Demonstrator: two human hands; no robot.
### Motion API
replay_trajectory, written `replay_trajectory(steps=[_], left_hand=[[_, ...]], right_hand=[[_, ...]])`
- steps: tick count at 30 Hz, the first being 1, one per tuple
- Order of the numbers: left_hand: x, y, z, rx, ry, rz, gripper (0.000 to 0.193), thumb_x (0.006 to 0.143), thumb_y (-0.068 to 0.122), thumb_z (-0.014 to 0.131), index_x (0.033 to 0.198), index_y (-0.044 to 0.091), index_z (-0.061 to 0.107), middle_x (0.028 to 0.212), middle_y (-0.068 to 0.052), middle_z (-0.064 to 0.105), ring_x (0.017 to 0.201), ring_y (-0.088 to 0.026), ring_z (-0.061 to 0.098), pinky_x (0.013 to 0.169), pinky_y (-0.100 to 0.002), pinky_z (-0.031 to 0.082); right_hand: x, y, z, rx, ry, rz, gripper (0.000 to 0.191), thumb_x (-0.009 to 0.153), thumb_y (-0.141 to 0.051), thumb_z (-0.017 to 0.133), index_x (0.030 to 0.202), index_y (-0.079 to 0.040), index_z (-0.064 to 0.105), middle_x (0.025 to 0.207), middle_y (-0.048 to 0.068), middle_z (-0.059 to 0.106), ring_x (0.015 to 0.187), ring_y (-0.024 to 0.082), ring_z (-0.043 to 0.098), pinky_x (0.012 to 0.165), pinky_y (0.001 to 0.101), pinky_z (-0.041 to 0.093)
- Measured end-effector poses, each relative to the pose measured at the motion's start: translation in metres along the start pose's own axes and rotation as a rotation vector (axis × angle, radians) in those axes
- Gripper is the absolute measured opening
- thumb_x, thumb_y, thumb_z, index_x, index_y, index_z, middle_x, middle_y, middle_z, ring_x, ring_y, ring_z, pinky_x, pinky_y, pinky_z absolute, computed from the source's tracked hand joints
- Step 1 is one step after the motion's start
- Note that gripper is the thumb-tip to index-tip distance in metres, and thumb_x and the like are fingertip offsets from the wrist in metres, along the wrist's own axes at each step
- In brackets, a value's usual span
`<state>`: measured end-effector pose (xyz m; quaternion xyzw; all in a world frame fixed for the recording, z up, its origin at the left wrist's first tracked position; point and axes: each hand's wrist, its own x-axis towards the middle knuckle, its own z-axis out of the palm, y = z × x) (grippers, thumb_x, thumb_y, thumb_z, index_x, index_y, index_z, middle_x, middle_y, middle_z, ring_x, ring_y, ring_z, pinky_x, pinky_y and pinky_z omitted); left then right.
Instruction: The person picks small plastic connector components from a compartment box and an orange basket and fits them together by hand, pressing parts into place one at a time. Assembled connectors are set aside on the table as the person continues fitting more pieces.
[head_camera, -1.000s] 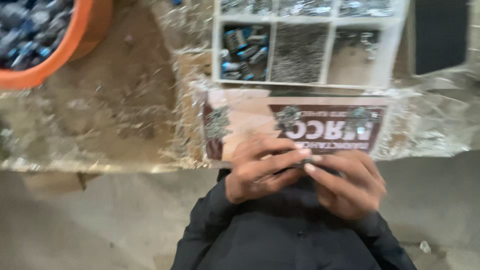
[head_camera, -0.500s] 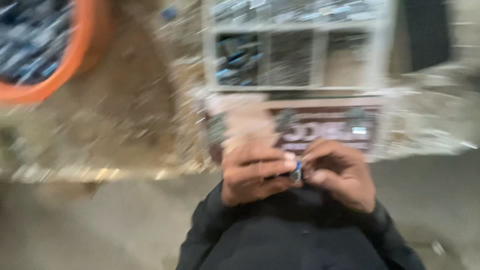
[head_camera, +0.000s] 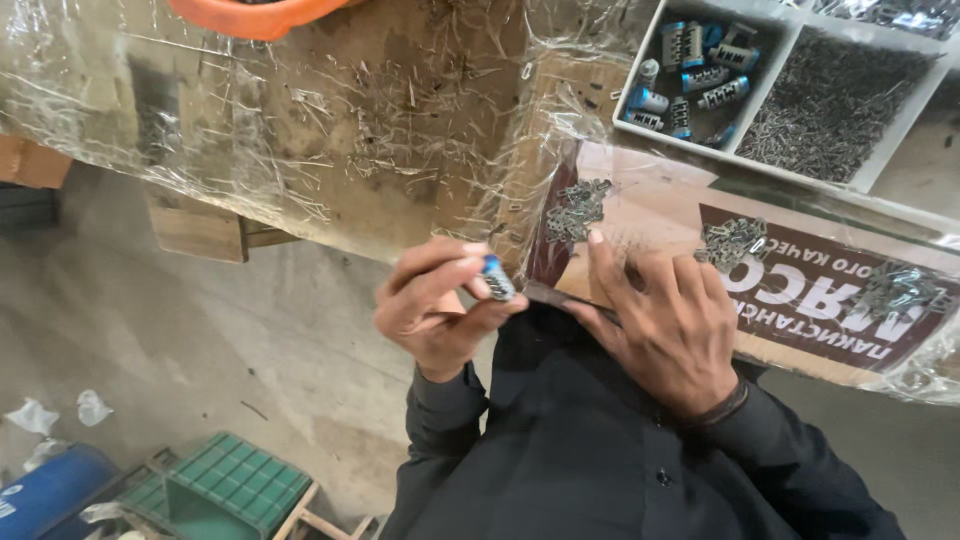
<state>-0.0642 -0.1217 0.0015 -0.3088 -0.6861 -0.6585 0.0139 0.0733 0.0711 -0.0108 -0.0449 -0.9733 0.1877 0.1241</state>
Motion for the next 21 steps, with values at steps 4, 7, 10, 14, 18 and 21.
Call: replay_trajectory(steps=[4, 7, 10, 14, 18, 21], left_hand=[[0.006, 0.000, 0.021, -0.051, -0.102, 0.025, 0.041, 0.075, 0.015, 0.094, 0.110, 0.004, 0.074, 0.115, -0.010, 0.071, 0.081, -0.012, 0.068, 0.063, -0.023, 0.059], [0.011, 0.004, 0.036, -0.073, -0.223, 0.034, 0.040, 0.079, 0.014, 0.095, 0.112, 0.006, 0.073, 0.114, -0.009, 0.072, 0.083, -0.014, 0.070, 0.066, -0.024, 0.059], [0.014, 0.008, 0.056, -0.052, -0.354, 0.040, 0.041, 0.081, 0.012, 0.096, 0.115, 0.009, 0.074, 0.112, -0.007, 0.073, 0.084, -0.016, 0.071, 0.069, -0.025, 0.059], [0.015, 0.014, 0.084, -0.096, -0.430, 0.088, 0.044, 0.080, 0.015, 0.096, 0.117, 0.011, 0.072, 0.113, -0.005, 0.072, 0.091, -0.020, 0.073, 0.074, -0.028, 0.059], [0.017, 0.019, 0.098, -0.127, -0.516, 0.076, 0.043, 0.080, 0.014, 0.095, 0.116, 0.011, 0.073, 0.111, -0.005, 0.073, 0.088, -0.018, 0.073, 0.073, -0.028, 0.060], [0.017, 0.020, 0.103, -0.121, -0.561, 0.089, 0.042, 0.080, 0.012, 0.094, 0.117, 0.011, 0.074, 0.111, -0.005, 0.074, 0.088, -0.018, 0.073, 0.074, -0.028, 0.060]], right_hand=[[-0.017, 0.025, -0.012, -0.018, 0.044, -0.144, 0.047, 0.090, -0.041, 0.076, 0.128, -0.013, 0.071, 0.114, 0.009, 0.063, 0.091, 0.024, 0.057, 0.078, 0.0396, 0.043], [-0.048, 0.046, -0.030, 0.112, -0.047, -0.242, 0.033, 0.080, -0.012, 0.073, 0.113, -0.008, 0.075, 0.111, 0.008, 0.071, 0.094, 0.026, 0.066, 0.086, 0.0457, 0.053], [-0.068, 0.048, -0.030, 0.650, 0.119, 0.003, 0.020, 0.088, -0.003, 0.078, 0.103, -0.007, 0.067, 0.101, 0.008, 0.070, 0.093, 0.025, 0.070, 0.082, 0.0354, 0.056], [-0.068, 0.040, -0.041, 0.831, 0.248, 0.307, 0.023, 0.084, 0.010, 0.075, 0.103, -0.001, 0.069, 0.096, 0.012, 0.072, 0.082, 0.025, 0.074, 0.073, 0.0321, 0.059], [-0.052, 0.032, -0.057, 0.761, 0.436, 0.206, 0.023, 0.079, 0.010, 0.080, 0.096, 0.001, 0.068, 0.097, 0.014, 0.071, 0.088, 0.027, 0.073, 0.076, 0.0339, 0.061], [-0.048, 0.031, -0.061, 0.819, 0.510, 0.158, 0.023, 0.076, 0.011, 0.079, 0.093, 0.000, 0.068, 0.096, 0.013, 0.072, 0.088, 0.027, 0.074, 0.080, 0.0364, 0.062]])
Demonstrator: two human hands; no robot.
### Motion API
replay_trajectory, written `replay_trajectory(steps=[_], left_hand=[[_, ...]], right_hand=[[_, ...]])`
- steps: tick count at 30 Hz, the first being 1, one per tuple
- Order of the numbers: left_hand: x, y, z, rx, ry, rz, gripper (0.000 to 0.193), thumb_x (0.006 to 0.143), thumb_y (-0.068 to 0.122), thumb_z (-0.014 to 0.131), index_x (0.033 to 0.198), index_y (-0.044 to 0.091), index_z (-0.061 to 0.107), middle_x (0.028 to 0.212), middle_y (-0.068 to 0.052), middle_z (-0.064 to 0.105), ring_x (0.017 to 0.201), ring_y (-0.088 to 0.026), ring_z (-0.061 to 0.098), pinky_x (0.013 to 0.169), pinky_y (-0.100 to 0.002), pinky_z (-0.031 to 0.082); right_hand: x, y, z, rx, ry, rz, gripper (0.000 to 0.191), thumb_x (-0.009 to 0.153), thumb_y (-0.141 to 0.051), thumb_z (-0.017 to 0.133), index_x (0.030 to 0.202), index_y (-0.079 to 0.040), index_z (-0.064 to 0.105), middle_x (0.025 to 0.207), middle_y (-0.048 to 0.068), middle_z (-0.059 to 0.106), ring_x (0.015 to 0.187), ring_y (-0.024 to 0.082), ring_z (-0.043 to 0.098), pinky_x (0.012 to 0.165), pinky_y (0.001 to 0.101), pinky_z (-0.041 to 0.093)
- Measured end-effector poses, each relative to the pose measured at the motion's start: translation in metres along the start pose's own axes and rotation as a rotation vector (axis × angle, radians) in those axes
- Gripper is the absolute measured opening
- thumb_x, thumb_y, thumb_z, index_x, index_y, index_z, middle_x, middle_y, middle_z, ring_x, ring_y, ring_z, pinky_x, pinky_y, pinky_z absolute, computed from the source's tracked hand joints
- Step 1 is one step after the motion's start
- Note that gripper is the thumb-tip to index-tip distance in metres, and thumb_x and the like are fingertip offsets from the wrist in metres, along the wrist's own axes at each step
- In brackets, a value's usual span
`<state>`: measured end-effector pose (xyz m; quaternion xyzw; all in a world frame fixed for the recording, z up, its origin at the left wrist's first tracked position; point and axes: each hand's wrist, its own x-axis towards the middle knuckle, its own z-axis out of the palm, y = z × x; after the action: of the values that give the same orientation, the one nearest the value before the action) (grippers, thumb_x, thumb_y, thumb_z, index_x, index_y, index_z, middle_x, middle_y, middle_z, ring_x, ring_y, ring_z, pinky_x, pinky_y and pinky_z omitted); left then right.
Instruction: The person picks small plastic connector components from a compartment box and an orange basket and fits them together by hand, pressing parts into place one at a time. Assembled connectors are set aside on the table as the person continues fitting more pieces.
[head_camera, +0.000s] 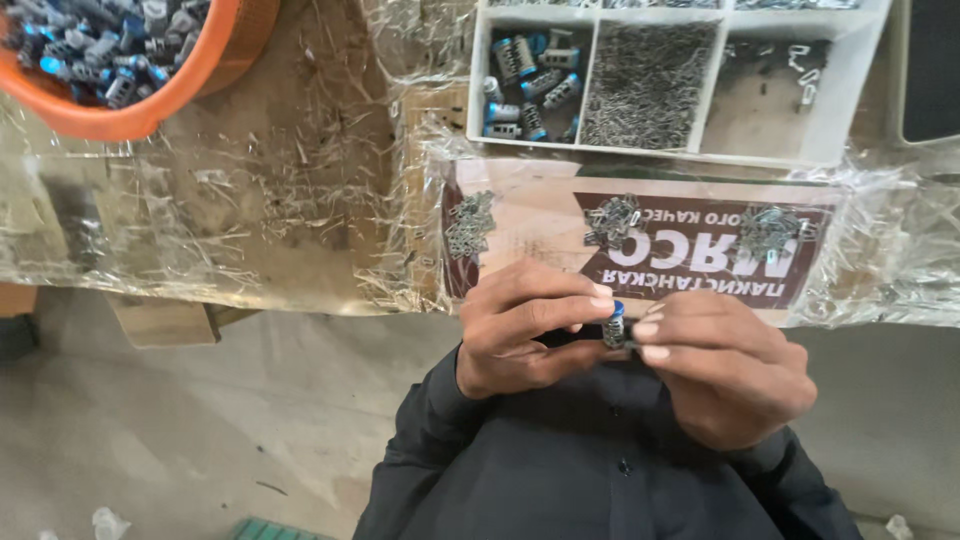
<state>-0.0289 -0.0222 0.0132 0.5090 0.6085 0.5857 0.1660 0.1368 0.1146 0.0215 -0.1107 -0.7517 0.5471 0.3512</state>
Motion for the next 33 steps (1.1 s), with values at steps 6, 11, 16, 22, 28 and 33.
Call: replay_trajectory(steps=[6, 11, 16, 22, 28, 33], left_hand=[[-0.002, 0.003, 0.009, 0.050, -0.008, 0.020, 0.045, 0.079, 0.015, 0.096, 0.118, 0.012, 0.074, 0.111, -0.003, 0.073, 0.093, -0.021, 0.074, 0.077, -0.029, 0.061], [-0.002, 0.005, 0.010, 0.078, -0.021, 0.020, 0.044, 0.081, 0.017, 0.094, 0.119, 0.013, 0.074, 0.112, -0.003, 0.073, 0.095, -0.021, 0.075, 0.078, -0.030, 0.060], [0.001, 0.007, 0.009, 0.113, -0.034, 0.048, 0.047, 0.080, 0.021, 0.094, 0.121, 0.014, 0.074, 0.110, -0.003, 0.071, 0.091, -0.020, 0.071, 0.076, -0.029, 0.058], [0.004, 0.011, 0.008, 0.264, -0.109, 0.095, 0.047, 0.088, 0.017, 0.092, 0.129, 0.015, 0.071, 0.116, 0.000, 0.069, 0.095, -0.018, 0.071, 0.078, -0.030, 0.056], [0.009, 0.015, 0.008, 0.306, -0.146, 0.154, 0.047, 0.090, 0.016, 0.092, 0.132, 0.014, 0.070, 0.118, 0.000, 0.066, 0.093, -0.020, 0.069, 0.085, -0.034, 0.057], [0.012, 0.017, 0.009, 0.296, -0.132, 0.127, 0.045, 0.087, 0.018, 0.093, 0.127, 0.013, 0.072, 0.116, -0.002, 0.069, 0.092, -0.019, 0.071, 0.080, -0.032, 0.056]], right_hand=[[-0.013, 0.006, -0.003, -0.180, 0.040, -0.076, 0.027, 0.076, 0.013, 0.081, 0.091, -0.001, 0.064, 0.091, 0.014, 0.074, 0.083, 0.026, 0.072, 0.079, 0.0376, 0.061], [-0.015, 0.004, -0.006, -0.303, 0.055, -0.142, 0.038, 0.080, 0.009, 0.085, 0.097, -0.003, 0.054, 0.092, 0.016, 0.075, 0.080, 0.025, 0.072, 0.071, 0.0356, 0.059], [-0.019, 0.002, -0.006, -0.229, 0.055, 0.024, 0.038, 0.082, 0.008, 0.083, 0.101, -0.006, 0.053, 0.096, 0.013, 0.075, 0.084, 0.022, 0.073, 0.068, 0.0292, 0.060], [-0.022, -0.005, -0.014, -0.571, -0.008, -0.146, 0.038, 0.081, 0.006, 0.084, 0.102, -0.006, 0.056, 0.100, 0.013, 0.077, 0.083, 0.024, 0.073, 0.075, 0.0357, 0.056], [-0.025, 0.003, -0.017, -0.196, 0.074, 0.139, 0.037, 0.085, 0.006, 0.082, 0.114, -0.002, 0.061, 0.094, 0.014, 0.075, 0.085, 0.017, 0.075, 0.072, 0.0244, 0.060], [-0.043, 0.010, -0.024, 0.276, 0.139, 0.570, 0.037, 0.088, 0.006, 0.073, 0.123, 0.003, 0.062, 0.106, 0.018, 0.076, 0.099, 0.020, 0.077, 0.086, 0.0307, 0.062]])
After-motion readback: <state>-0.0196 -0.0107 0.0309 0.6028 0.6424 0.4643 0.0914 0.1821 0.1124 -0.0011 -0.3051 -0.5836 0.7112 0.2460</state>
